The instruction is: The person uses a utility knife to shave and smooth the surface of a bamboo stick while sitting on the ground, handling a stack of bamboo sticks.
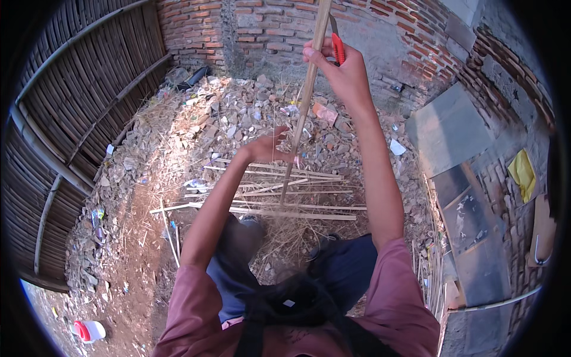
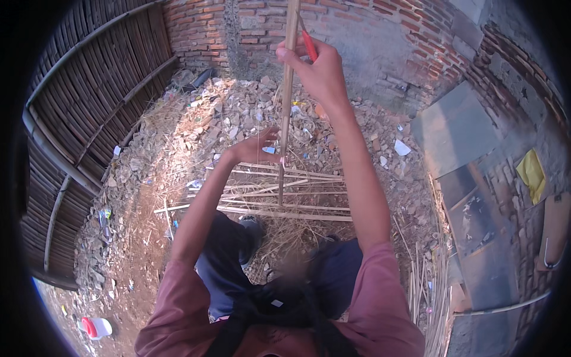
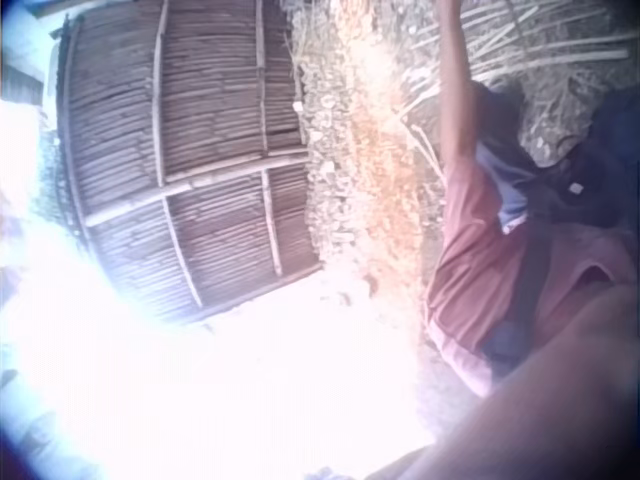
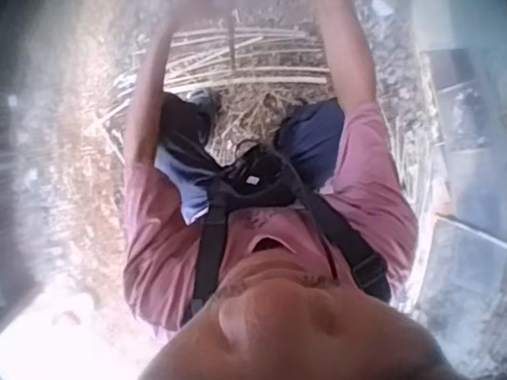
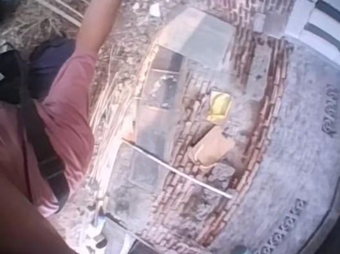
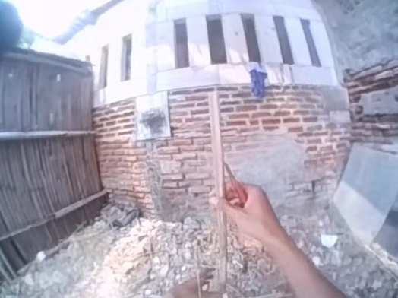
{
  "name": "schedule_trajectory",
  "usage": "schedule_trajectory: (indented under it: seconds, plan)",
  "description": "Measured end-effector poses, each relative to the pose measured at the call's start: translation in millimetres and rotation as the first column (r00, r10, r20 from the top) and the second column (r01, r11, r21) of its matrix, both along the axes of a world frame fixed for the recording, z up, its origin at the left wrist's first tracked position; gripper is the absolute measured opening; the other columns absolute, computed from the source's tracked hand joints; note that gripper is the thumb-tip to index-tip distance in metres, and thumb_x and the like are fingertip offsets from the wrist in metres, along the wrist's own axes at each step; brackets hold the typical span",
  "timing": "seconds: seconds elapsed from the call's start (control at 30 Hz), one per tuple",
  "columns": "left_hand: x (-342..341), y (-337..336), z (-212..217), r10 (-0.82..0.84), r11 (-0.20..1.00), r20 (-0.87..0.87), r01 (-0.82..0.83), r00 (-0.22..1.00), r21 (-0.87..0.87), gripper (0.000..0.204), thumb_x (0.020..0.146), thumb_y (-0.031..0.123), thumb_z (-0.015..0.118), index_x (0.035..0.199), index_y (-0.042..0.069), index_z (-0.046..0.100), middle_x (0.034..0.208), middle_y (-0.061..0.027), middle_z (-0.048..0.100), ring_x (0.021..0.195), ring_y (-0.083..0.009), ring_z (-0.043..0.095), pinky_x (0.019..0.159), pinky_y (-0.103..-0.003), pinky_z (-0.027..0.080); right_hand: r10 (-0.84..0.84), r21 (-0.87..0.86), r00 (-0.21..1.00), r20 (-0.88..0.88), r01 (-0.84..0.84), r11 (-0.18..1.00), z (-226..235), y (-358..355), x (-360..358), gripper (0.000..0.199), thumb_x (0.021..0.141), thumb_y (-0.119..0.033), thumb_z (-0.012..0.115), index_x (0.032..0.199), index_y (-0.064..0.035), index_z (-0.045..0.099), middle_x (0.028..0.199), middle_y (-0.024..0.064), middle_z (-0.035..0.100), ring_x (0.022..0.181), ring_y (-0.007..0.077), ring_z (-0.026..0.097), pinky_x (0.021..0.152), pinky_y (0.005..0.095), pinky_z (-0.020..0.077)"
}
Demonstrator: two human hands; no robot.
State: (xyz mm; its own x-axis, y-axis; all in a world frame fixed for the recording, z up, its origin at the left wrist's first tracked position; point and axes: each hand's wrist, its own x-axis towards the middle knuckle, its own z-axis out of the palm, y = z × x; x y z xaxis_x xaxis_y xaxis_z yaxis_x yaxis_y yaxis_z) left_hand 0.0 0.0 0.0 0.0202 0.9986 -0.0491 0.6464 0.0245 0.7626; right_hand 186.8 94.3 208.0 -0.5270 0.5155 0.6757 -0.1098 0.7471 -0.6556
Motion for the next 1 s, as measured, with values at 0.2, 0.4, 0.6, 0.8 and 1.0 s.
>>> schedule_trajectory:
  seconds: [0.2, 0.4, 0.6, 0.8, 1.0]
  plan:
    - [-26.2, -34.9, 37.6, -0.233, 0.847, -0.081, 0.162, 0.969, -0.506, 0.058, 0.096, 0.029, 0.079, 0.143, -0.001, 0.064, 0.124, -0.025, 0.075, 0.109, -0.0352, 0.077, 0.091, -0.043, 0.066, -0.048, -0.124, 0.987, -0.152, 0.029, 0.992, -5.2, 25.8, 28.7, 0.034, 0.091, -0.03, 0.087, 0.115, -0.0075, 0.082, 0.089, 0.0038, 0.08, 0.092, 0.0116, 0.074, 0.096, 0.034, 0.0524]
    - [-11.6, -57.8, 105.7, 0.437, 0.899, -0.719, -0.286, 0.54, 0.332, 0.035, 0.099, 0.021, 0.074, 0.123, -0.004, 0.075, 0.112, -0.0276, 0.078, 0.103, -0.0409, 0.078, 0.083, -0.048, 0.064, -0.1, -0.15, 0.983, -0.152, 0.078, 0.986, -9.6, 31.4, 28.8, 0.038, 0.088, -0.03, 0.09, 0.116, -0.0048, 0.083, 0.086, 0.0016, 0.076, 0.088, 0.011, 0.07, 0.094, 0.0313, 0.051]
    - [47.9, -18.7, 168.3, 0.117, 0.611, -0.033, -0.046, 0.993, 0.79, 0.058, 0.097, 0.04, 0.081, 0.134, -0.004, 0.07, 0.122, -0.0229, 0.077, 0.113, -0.0349, 0.077, 0.095, -0.044, 0.063, -0.085, -0.167, 0.982, -0.168, 0.057, 0.984, -11.5, 20.3, 24.4, 0.038, 0.087, -0.03, 0.091, 0.114, -0.0046, 0.083, 0.087, 0.0019, 0.076, 0.087, 0.0101, 0.069, 0.091, 0.0317, 0.0519]
    - [19.7, 9.7, 155.5, -0.192, 0.823, 0.358, -0.049, 0.914, 0.566, 0.014, 0.099, 0.002, 0.075, 0.112, -0.003, 0.079, 0.099, -0.0121, 0.082, 0.091, -0.0185, 0.08, 0.08, -0.03, 0.065, -0.097, -0.108, 0.981, -0.168, 0.079, 0.991, -6.5, 8.0, 28.1, 0.033, 0.088, -0.029, 0.09, 0.111, -0.0056, 0.083, 0.087, 0.0021, 0.076, 0.086, 0.0103, 0.069, 0.088, 0.0318, 0.052]
    - [6.0, 23.9, 83.0, 0.006, 0.885, 0.031, -0.02, 0.999, 0.464, 0.013, 0.097, -0.004, 0.071, 0.107, -0.003, 0.079, 0.091, -0.0101, 0.08, 0.08, -0.0151, 0.077, 0.075, -0.032, 0.063, -0.169, -0.171, 0.963, -0.21, 0.134, 0.976, -14.0, 23.9, 51.2, 0.032, 0.089, -0.027, 0.089, 0.11, -0.0046, 0.083, 0.089, 0.0019, 0.077, 0.089, 0.0096, 0.07, 0.085, 0.03, 0.0511]
